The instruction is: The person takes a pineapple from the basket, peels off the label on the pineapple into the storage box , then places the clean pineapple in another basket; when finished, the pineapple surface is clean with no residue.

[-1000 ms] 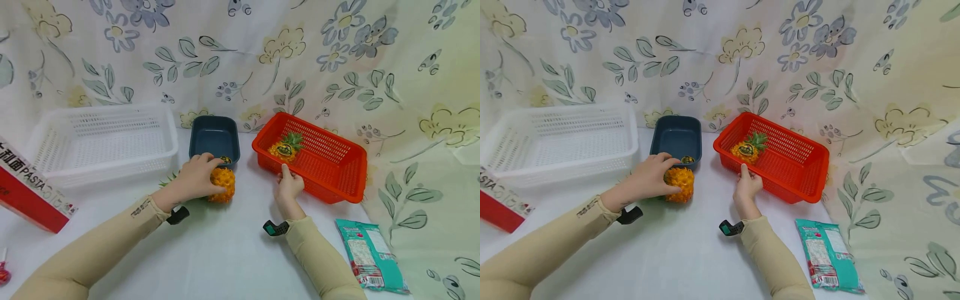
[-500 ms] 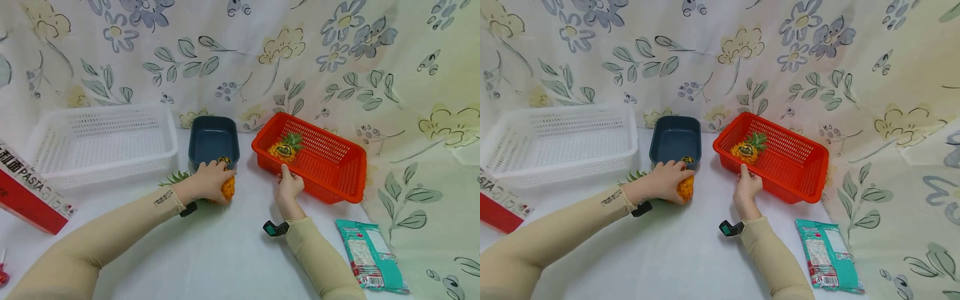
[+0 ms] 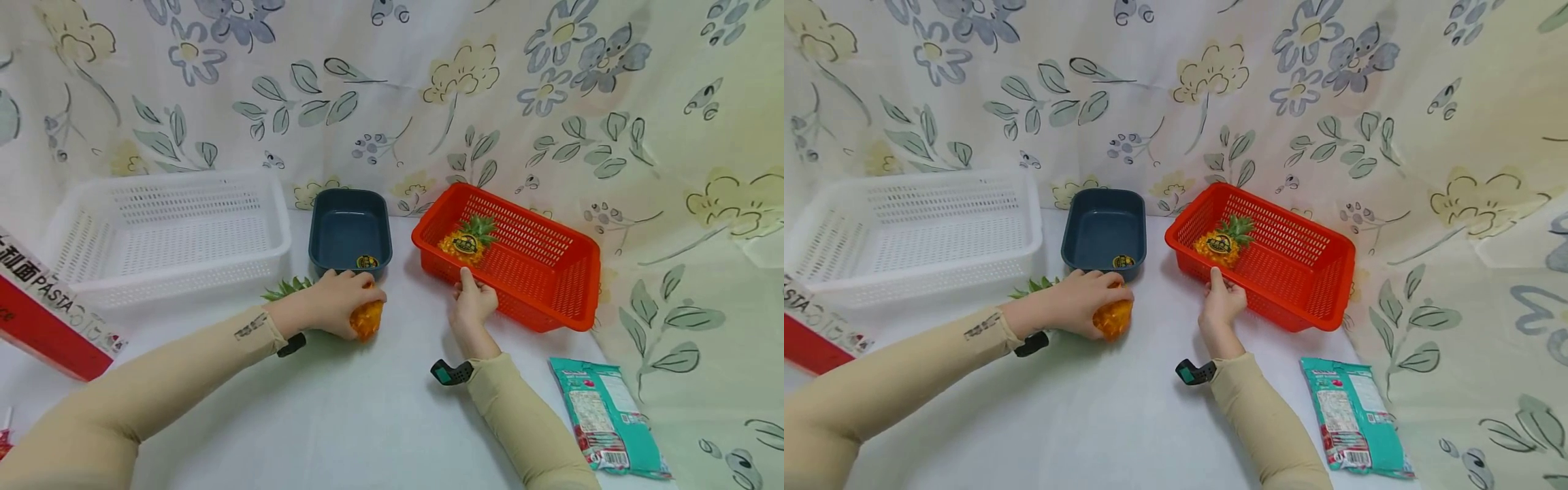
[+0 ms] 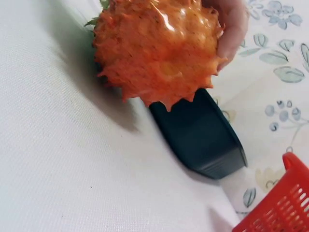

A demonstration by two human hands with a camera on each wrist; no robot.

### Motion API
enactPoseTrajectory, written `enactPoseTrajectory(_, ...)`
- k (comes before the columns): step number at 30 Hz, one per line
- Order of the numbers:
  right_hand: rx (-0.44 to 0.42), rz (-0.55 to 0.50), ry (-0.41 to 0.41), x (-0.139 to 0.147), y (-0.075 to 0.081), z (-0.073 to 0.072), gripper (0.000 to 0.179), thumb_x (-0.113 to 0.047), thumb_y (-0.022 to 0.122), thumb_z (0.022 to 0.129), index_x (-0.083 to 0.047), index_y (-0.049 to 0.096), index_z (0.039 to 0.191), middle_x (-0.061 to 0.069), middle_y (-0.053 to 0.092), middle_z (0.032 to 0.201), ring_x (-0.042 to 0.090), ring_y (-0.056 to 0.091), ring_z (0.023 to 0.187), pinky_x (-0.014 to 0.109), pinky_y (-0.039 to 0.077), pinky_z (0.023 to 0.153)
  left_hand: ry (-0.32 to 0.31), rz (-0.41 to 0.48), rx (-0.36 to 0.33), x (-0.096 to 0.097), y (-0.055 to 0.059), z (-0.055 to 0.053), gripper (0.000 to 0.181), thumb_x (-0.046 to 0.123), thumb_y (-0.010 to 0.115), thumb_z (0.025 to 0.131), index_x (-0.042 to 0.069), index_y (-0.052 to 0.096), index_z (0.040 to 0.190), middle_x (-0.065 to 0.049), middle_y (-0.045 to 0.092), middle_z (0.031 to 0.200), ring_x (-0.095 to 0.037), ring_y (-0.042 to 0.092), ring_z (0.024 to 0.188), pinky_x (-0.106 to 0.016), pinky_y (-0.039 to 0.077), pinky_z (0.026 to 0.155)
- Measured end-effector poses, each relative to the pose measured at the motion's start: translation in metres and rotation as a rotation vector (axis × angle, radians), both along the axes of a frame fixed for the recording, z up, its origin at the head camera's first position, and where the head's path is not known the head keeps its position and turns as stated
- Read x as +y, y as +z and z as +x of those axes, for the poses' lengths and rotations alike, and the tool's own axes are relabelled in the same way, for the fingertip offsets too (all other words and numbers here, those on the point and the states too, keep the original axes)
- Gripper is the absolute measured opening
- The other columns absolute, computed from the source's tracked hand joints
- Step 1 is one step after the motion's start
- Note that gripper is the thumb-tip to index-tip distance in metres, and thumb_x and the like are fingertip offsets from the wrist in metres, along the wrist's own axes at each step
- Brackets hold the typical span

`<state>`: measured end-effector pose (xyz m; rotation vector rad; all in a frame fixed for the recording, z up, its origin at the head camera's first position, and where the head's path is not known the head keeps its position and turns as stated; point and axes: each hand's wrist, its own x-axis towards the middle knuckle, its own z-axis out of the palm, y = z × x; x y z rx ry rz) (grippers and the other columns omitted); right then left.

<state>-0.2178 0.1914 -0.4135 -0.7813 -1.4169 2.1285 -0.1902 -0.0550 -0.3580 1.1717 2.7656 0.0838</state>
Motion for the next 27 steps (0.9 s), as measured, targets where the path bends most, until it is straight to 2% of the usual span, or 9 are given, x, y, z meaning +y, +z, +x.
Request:
enactPoseTrajectory(5,0.007,-0.006,0.004,0.0,-0.001,0.0,0.024,-0.019,0.072,0.081,-0.007,0.052,0.075,0.001,0.055,0.064,0.012,0.053,0.054,0.019,0.045,0.047,-0.098,-0.005,-0.018,-0.013,0.0,0.005,0.069,0.036,0.08,0.065,0.034,0.048,0.126,0.0,0.042,0.128,-0.025,0.042,0.111,-0.044,0.038,0.083)
enactPoseTrajectory(9,0.006,0.0,0.008,-0.001,-0.002,0.0,0.025,-0.02,0.072,0.081,-0.008,0.051,0.075,0.0,0.055,0.063,0.011,0.054,0.054,0.019,0.046,0.049,-0.187,0.027,-0.031,-0.028,0.0,0.006,0.071,0.031,0.083,0.063,0.034,0.049,0.125,0.0,0.04,0.132,-0.024,0.039,0.116,-0.041,0.037,0.084)
enactPoseTrajectory(16,0.0,0.005,0.012,-0.002,-0.001,0.002,0.025,-0.02,0.071,0.082,-0.008,0.05,0.075,-0.001,0.055,0.065,0.013,0.054,0.055,0.021,0.047,0.051,-0.276,0.058,-0.036,-0.052,-0.002,0.013,0.071,0.028,0.082,0.064,0.04,0.048,0.125,0.007,0.042,0.132,-0.017,0.038,0.118,-0.041,0.037,0.091)
enactPoseTrajectory(19,-0.002,0.018,0.014,-0.001,0.0,0.002,0.024,-0.02,0.071,0.082,-0.008,0.052,0.075,0.001,0.055,0.065,0.013,0.055,0.055,0.022,0.048,0.051,-0.332,0.059,-0.019,-0.06,-0.002,0.019,0.072,0.024,0.081,0.065,0.039,0.047,0.127,0.008,0.043,0.133,-0.016,0.038,0.12,-0.043,0.036,0.093)
enactPoseTrajectory(23,-0.014,0.025,0.011,-0.001,0.002,0.002,0.023,-0.021,0.07,0.083,-0.009,0.052,0.076,0.0,0.056,0.065,0.014,0.055,0.056,0.02,0.048,0.051,-0.414,0.047,0.039,-0.067,-0.001,0.027,0.076,0.019,0.08,0.066,0.035,0.045,0.131,0.009,0.044,0.132,-0.015,0.038,0.121,-0.041,0.037,0.092)
enactPoseTrajectory(27,-0.039,0.024,0.009,0.0,0.003,0.001,0.024,-0.023,0.07,0.083,-0.009,0.051,0.079,0.001,0.056,0.068,0.016,0.056,0.06,0.022,0.05,0.056,-0.445,0.043,0.069,-0.071,0.002,0.032,0.08,0.018,0.08,0.066,0.032,0.042,0.135,0.007,0.044,0.132,-0.015,0.038,0.122,-0.04,0.037,0.095)
